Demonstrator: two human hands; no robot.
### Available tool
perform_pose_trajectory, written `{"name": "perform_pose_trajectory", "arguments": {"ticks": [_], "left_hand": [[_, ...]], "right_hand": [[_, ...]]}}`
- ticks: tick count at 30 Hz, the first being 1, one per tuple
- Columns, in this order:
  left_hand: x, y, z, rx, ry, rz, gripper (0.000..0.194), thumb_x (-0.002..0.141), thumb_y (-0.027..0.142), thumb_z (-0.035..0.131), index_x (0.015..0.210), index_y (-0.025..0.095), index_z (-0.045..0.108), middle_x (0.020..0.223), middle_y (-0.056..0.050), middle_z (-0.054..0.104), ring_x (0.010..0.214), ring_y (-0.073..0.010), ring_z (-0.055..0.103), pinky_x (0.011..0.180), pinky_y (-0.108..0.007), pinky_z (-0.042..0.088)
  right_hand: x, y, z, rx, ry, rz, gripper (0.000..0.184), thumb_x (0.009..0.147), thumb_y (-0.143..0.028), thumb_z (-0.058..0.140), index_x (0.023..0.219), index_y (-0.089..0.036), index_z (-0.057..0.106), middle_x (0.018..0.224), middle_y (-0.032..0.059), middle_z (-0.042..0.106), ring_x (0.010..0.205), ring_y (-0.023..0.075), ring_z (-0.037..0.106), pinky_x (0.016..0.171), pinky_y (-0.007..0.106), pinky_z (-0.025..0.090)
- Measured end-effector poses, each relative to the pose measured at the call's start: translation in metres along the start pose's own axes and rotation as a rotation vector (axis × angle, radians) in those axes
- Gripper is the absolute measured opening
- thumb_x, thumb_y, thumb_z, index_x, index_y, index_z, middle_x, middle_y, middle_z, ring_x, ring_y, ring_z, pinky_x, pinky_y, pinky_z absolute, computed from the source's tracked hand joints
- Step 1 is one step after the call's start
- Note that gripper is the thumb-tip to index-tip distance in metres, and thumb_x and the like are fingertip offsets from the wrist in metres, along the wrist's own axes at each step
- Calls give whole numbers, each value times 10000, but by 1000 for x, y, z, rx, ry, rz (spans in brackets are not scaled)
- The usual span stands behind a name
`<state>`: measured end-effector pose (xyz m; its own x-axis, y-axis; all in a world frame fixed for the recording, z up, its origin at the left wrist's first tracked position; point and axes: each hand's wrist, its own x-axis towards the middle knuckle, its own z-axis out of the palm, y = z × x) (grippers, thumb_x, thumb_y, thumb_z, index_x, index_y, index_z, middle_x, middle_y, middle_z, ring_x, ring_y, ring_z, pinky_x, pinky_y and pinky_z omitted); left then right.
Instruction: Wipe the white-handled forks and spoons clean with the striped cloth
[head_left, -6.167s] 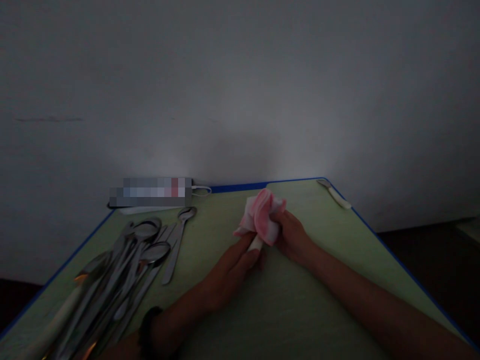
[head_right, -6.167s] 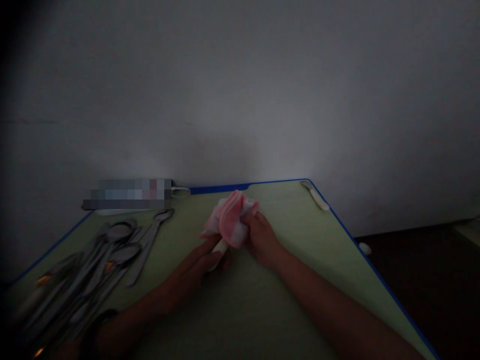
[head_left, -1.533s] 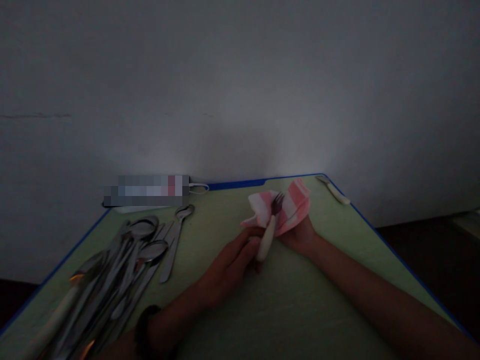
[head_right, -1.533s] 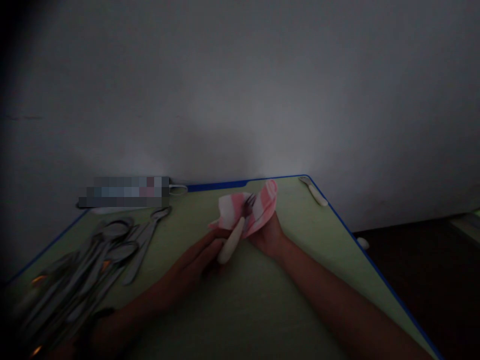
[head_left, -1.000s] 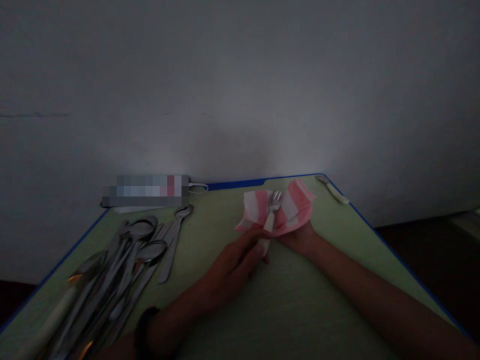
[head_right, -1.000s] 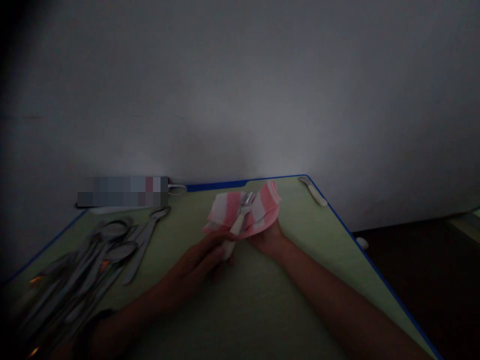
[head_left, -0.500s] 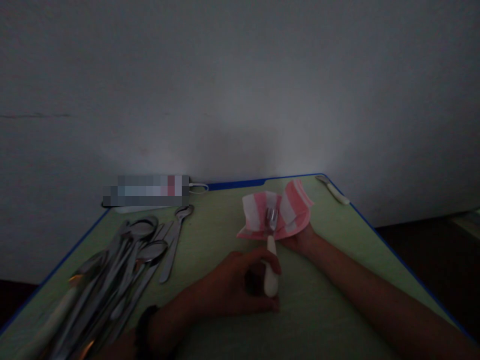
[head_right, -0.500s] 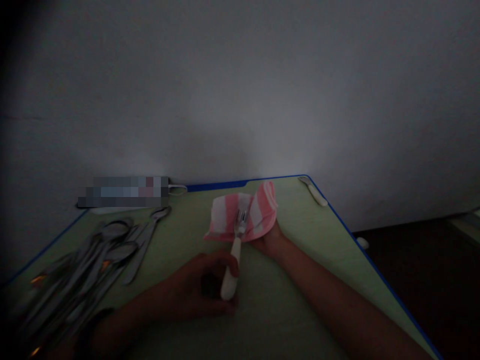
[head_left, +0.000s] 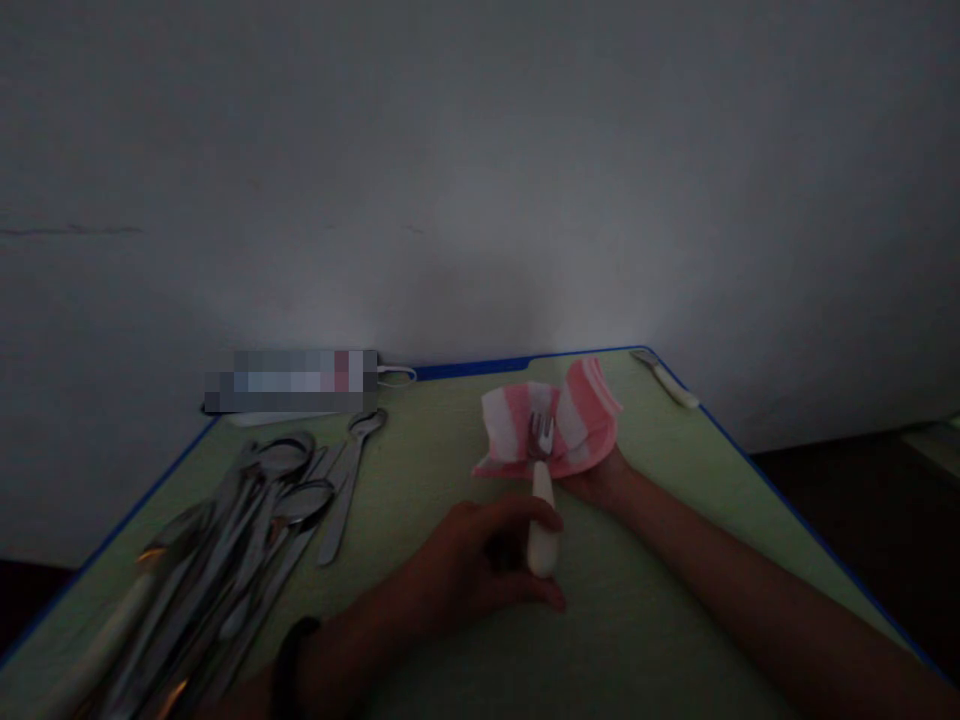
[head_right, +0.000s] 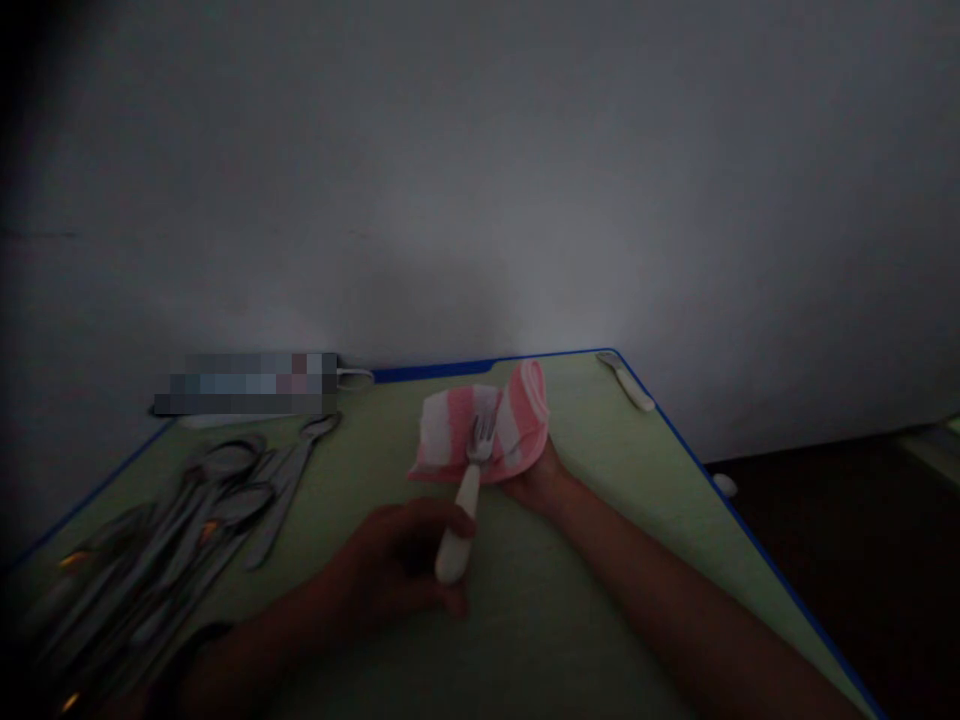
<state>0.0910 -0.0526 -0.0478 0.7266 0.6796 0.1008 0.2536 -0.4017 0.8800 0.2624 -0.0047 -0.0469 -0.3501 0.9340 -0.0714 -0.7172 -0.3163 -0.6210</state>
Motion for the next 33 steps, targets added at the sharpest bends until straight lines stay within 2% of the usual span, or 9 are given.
{"name": "perform_pose_trajectory", "arguments": {"ticks": [5,9,12,17,21,23,29,33], "left_hand": [[2,-2,1,143,206,308,469,632,400,745,1022,215,560,669,41,571,523,-77,482,507,-182,378],[2,0,2,194,239,380,480,622,389,758,1018,210,553,681,35,571,545,-84,491,529,-189,384],[2,3,3,221,222,332,450,641,384,749,1004,205,553,684,32,568,557,-88,502,525,-186,382],[0,10,2,256,112,161,354,708,338,702,1008,214,561,732,18,578,575,-92,515,533,-193,388],[2,15,2,235,19,19,353,718,311,680,1034,230,545,693,36,560,580,-102,517,527,-195,384],[3,16,2,231,10,-30,392,711,292,678,1069,242,524,651,53,537,565,-104,503,518,-195,377],[2,17,0,155,-41,-61,435,717,231,655,1120,262,495,736,38,579,588,-108,511,543,-210,408],[0,17,-2,-107,-129,-70,459,713,231,685,1123,247,481,940,-11,631,776,-139,599,671,-242,482]], "right_hand": [[0,1,-1,-27,-52,-14,388,806,-462,379,885,-157,605,819,87,662,937,241,583,892,479,402],[0,2,2,-57,-85,-15,372,815,-429,373,854,-147,612,772,85,661,893,237,598,865,464,428],[1,2,3,-64,-103,-23,340,825,-369,355,868,-150,612,756,78,660,853,225,606,831,450,450],[4,2,1,-47,-123,-32,320,824,-338,365,909,-148,607,745,70,656,799,210,608,781,433,473],[4,1,2,-26,-58,-15,280,817,-318,388,828,-147,609,693,59,644,756,202,608,778,418,478],[3,0,3,-7,-39,12,278,827,-300,372,828,-150,606,707,60,649,763,200,609,787,418,475],[3,0,1,22,-26,50,378,862,-343,290,856,-151,616,758,75,663,794,202,614,807,415,466],[2,-1,1,-7,16,61,438,873,-350,250,805,-148,633,698,69,658,766,199,620,801,401,470]]}}
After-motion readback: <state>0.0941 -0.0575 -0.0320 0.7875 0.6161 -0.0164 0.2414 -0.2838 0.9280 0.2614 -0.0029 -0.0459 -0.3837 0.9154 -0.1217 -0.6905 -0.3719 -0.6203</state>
